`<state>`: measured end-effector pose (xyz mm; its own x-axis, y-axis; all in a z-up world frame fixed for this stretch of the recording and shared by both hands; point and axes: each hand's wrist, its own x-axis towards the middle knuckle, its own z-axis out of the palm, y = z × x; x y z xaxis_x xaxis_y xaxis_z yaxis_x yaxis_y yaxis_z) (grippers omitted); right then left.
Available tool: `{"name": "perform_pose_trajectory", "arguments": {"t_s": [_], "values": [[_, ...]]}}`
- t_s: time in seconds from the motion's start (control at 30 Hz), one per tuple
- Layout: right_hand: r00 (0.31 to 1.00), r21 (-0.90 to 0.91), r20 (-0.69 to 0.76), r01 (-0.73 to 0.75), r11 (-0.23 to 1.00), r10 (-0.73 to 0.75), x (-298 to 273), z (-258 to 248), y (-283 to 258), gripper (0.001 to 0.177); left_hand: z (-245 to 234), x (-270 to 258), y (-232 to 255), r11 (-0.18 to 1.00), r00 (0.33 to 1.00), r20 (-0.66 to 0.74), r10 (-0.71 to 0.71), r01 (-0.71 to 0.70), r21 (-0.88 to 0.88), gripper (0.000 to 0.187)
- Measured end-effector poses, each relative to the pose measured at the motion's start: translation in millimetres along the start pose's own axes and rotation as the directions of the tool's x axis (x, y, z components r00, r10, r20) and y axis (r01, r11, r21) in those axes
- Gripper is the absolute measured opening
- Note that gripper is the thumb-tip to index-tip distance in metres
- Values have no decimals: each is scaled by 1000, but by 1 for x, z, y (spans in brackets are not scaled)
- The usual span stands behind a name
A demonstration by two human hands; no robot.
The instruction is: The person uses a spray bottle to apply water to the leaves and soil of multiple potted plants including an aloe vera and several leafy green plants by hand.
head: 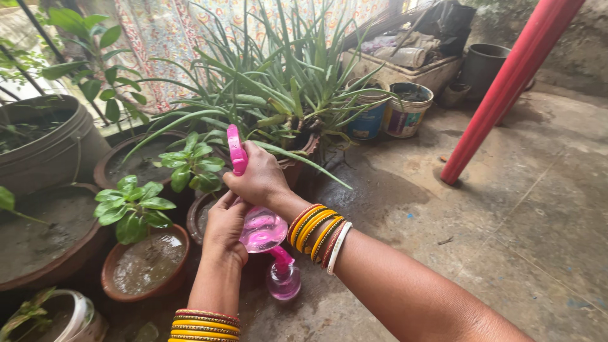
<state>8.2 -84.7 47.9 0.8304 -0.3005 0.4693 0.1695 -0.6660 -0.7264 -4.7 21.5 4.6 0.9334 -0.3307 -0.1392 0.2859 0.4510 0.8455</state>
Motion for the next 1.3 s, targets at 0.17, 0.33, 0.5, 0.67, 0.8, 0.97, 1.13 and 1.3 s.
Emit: {"name": "perform_pose_trajectory", "arguments": {"t_s": [0.17,0.33,0.5,0.67,0.8,0.97,1.13,1.3], "values": [[995,-29,70,-72,997,73,-3,9,-8,37,-14,0,3,1000,1000,3,-2,2,4,34],[999,17,17,-34,999,34,-4,7,-8,40,-12,1,3,1000,1000,5,-13,13,-22,33],[998,-61,11,-65,996,66,-3,-6,-1,40,-2,5,-4,999,999,41,27,-28,29,33],[997,-49,-72,-37,998,34,0,-21,9,40,17,7,-8,999,996,87,-24,28,-41,34],[996,-75,-37,-85,994,82,1,-32,17,41,28,8,-16,998,995,83,-47,50,-25,34],[995,-79,-37,-92,993,89,2,-33,27,41,32,9,-22,997,994,92,-65,69,-44,33],[992,-141,14,-122,982,126,3,-25,32,40,26,11,-24,994,993,63,-99,101,-32,31],[994,-107,3,-112,988,112,1,-17,26,42,16,15,-27,989,994,69,-90,97,-109,32]]}}
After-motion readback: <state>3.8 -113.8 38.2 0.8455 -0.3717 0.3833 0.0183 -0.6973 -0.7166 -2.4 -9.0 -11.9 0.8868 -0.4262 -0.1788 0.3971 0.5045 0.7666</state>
